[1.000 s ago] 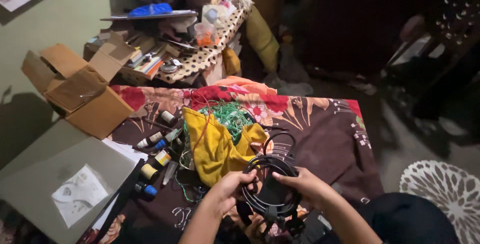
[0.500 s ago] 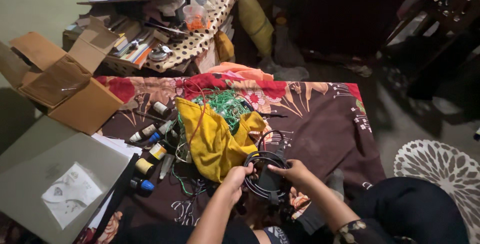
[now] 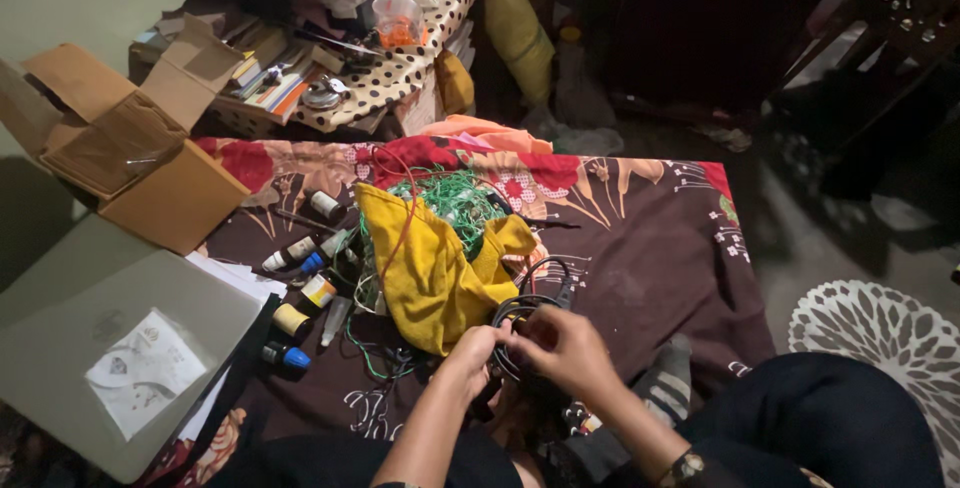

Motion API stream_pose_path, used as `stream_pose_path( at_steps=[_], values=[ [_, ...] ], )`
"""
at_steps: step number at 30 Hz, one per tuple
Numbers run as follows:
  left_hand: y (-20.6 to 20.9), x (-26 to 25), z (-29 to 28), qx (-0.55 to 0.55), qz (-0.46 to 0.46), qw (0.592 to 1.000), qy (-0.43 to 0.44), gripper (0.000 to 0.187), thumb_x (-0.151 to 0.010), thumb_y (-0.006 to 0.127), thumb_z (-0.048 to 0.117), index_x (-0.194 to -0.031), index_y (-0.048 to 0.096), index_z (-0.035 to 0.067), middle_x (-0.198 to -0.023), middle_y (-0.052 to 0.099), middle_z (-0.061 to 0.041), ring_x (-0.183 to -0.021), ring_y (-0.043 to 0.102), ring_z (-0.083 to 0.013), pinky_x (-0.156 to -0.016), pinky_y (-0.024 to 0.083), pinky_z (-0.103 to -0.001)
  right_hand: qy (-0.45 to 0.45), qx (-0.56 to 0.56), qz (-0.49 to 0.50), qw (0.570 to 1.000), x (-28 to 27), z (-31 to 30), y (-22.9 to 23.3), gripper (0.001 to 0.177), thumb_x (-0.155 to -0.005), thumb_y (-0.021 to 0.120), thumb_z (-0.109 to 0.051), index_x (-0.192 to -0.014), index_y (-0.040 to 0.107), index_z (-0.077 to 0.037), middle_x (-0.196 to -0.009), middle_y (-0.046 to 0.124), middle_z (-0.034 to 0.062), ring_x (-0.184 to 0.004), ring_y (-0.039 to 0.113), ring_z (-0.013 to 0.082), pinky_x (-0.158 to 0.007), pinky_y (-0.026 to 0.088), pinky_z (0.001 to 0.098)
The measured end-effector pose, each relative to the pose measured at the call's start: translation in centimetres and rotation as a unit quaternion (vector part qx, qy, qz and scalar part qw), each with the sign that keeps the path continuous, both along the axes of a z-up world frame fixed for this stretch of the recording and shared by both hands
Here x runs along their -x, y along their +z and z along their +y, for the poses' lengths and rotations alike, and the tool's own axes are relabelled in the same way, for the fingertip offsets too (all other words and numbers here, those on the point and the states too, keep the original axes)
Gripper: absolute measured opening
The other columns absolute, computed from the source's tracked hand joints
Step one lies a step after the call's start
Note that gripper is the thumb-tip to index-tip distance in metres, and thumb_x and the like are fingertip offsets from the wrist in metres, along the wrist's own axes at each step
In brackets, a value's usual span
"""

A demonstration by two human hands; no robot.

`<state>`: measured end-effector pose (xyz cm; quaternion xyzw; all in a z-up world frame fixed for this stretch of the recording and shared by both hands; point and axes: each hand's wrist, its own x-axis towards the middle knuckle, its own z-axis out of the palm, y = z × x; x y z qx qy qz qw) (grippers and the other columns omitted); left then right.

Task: The person sits on the floor and organizes tangled cables on a table. They coil a black power adapter cable, place it aside, and then begin untangling a green string of small lights.

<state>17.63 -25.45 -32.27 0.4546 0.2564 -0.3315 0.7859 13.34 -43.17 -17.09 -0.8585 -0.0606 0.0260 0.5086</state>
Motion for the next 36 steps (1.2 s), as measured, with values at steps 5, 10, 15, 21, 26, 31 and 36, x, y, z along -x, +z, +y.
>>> stream_pose_path(
  at_steps=[5,10,15,21,26,31,36],
  values=[
    [0.7,0.1,0.0,-0.020,-0.016,0.999,-0.018,0.025,-0.101,0.063,0.030,-0.089,0.068,0.010,-0.069,0.066,-0.001,-0.053,0.059,-0.0153,-0.047,0.043,-0.032,0.017,-0.013,0.054,0.998,-1.0,0.7,-1.6,0.025,-0.072,0.090,-0.017,-0.084,0.075,0.000,-0.071,0.076,0.0059,-0.065,0.069,0.0093,-0.064,0.056,0.0291],
    [1.1,0.0,-0.2,-0.051,-0.055,0.997,-0.033,0.026,-0.100,0.064,0.031,-0.087,0.071,0.010,-0.069,0.067,-0.002,-0.052,0.056,-0.0142,-0.047,0.040,-0.032,0.047,0.043,0.040,0.997,-1.2,-0.6,-1.4,0.024,-0.080,0.088,-0.014,-0.084,0.070,0.002,-0.076,0.069,0.0168,-0.072,0.062,0.0156,-0.068,0.055,0.0328],
    [0.3,0.0,-0.4,-0.218,-0.119,0.965,-0.088,0.034,-0.099,0.067,0.038,-0.094,0.075,0.006,-0.072,0.065,-0.003,-0.058,0.057,-0.0154,-0.053,0.041,-0.035,0.068,-0.030,-0.145,0.987,-1.8,-0.8,-1.2,0.027,-0.080,0.077,-0.004,-0.106,0.068,0.000,-0.108,0.073,0.0151,-0.106,0.063,0.0160,-0.093,0.050,0.0317],
    [3.0,0.2,-1.0,-0.485,-0.216,0.830,-0.173,0.054,-0.095,0.062,0.050,-0.099,0.075,-0.003,-0.095,0.072,-0.029,-0.096,0.069,-0.0434,-0.084,0.054,-0.048,0.084,-0.197,0.024,0.977,-2.9,0.4,-3.8,0.007,-0.100,0.056,-0.002,-0.096,0.051,0.000,-0.127,0.075,0.0120,-0.112,0.065,0.0176,-0.098,0.051,0.0324],
    [7.4,0.5,1.6,-0.554,-0.214,0.737,-0.323,0.065,-0.097,0.063,0.059,-0.097,0.073,-0.005,-0.102,0.068,-0.030,-0.104,0.067,-0.0444,-0.093,0.051,-0.049,-0.052,-0.188,-0.024,0.981,-1.9,1.6,-4.5,0.006,-0.103,0.051,-0.007,-0.101,0.051,-0.002,-0.100,0.079,0.0138,-0.099,0.076,0.0174,-0.085,0.055,0.0303],
    [9.6,0.5,6.2,-0.535,-0.276,0.726,-0.331,0.038,-0.092,0.071,0.035,-0.089,0.074,-0.003,-0.090,0.071,-0.026,-0.087,0.070,-0.0409,-0.082,0.054,-0.049,-0.124,-0.071,-0.025,0.989,-1.0,3.0,-3.9,0.010,-0.105,0.055,-0.012,-0.106,0.053,-0.002,-0.087,0.076,0.0181,-0.080,0.074,0.0256,-0.073,0.055,0.0332],
    [10.2,0.3,4.5,-0.412,-0.382,0.816,-0.138,0.039,-0.091,0.078,0.031,-0.078,0.071,-0.006,-0.066,0.062,-0.012,-0.063,0.058,-0.0201,-0.062,0.050,-0.037,-0.087,-0.174,-0.069,0.978,-1.4,2.6,-3.9,0.007,-0.102,0.053,-0.011,-0.103,0.054,-0.005,-0.089,0.079,0.0151,-0.085,0.079,0.0218,-0.071,0.055,0.0334]
  ],
)
